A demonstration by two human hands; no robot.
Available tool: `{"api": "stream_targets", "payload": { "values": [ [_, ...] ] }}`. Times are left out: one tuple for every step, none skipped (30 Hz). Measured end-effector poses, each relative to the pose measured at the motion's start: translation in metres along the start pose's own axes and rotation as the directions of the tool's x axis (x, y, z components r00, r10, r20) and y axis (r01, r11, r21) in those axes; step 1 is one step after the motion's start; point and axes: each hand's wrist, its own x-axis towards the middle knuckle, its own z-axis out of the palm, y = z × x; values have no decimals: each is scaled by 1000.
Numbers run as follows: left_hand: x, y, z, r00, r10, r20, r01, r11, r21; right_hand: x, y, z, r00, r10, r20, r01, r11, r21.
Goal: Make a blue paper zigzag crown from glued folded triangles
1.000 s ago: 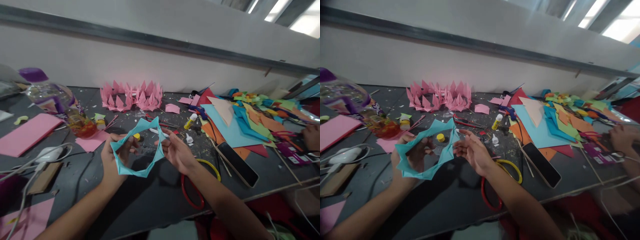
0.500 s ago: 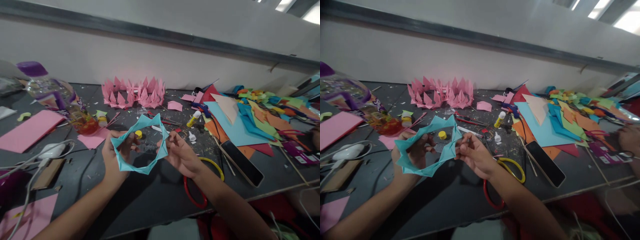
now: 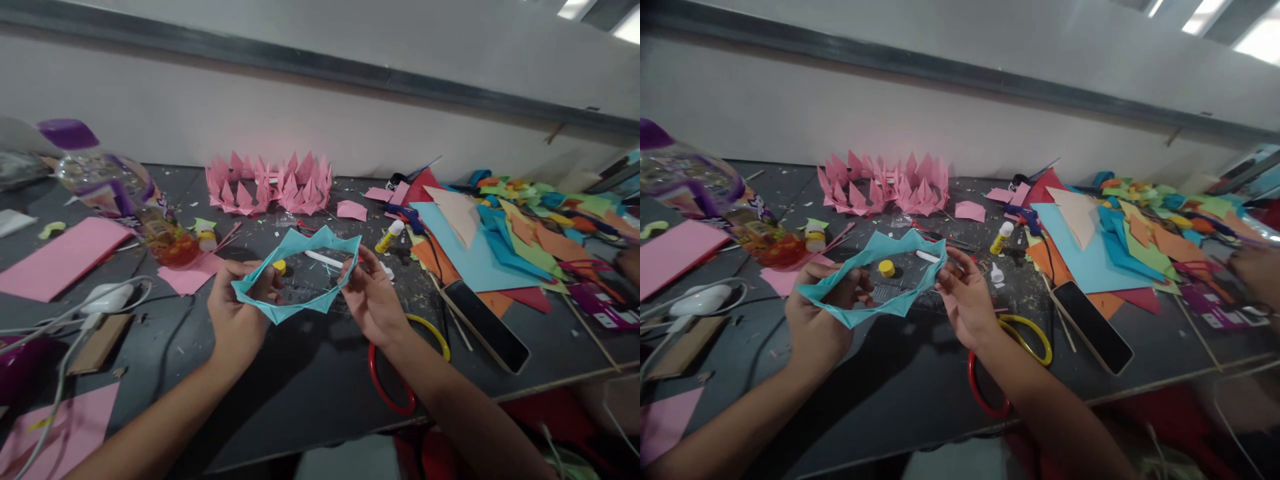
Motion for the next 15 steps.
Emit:
{"api": "stream_targets", "payload": {
  "values": [
    [0,-1,-1,1000,3,4,-3,1000,10,1,0,0,1000,-10,-7,10,1000,-10],
    [0,-2,-1,1000,12,7,-12,1000,17,1,1,0,1000,-13,-8,13,1000,-21],
    [0,-2,-2,1000,22,12,-23,999,23,1,1,1,1000,-15,-7,14,999,-31],
    [0,-2,-2,999,32,19,-32,999,27,1,0,1,1000,-13,-2,13,999,-39],
    [0,-3,-2,999,40,25,-41,999,28,1,0,2,1000,-8,6,8,999,-46],
    [0,-2,-2,998,51,28,-51,998,28,1,0,2,1000,-2,17,2,999,-49],
    [0,-2,-2,998,61,30,-61,998,27,1,-1,2,1000,6,31,-5,999,-47],
    [0,-2,-2,997,72,32,-72,997,22,1,-1,3,999,15,45,-13,999,-40],
    [0,-1,-1,996,77,33,-78,997,15,0,-1,3,998,24,59,-23,999,-28],
    [0,-1,-1,996,84,35,-84,996,7,0,-1,3,997,35,70,-34,999,-12],
    [0,-1,0,996,86,39,-86,996,-1,0,-1,3,996,47,77,-48,999,5],
    [0,0,0,995,86,42,-86,996,-8,0,0,3,995,63,83,-65,998,22],
    [0,1,0,995,85,43,-84,996,-14,0,0,3,993,80,90,-83,996,36],
    [0,1,0,996,80,42,-80,997,-17,0,0,3,990,100,99,-105,993,44],
    [1,2,0,997,73,39,-72,997,-19,0,-1,3,986,124,109,-129,990,47]
  ]
}}
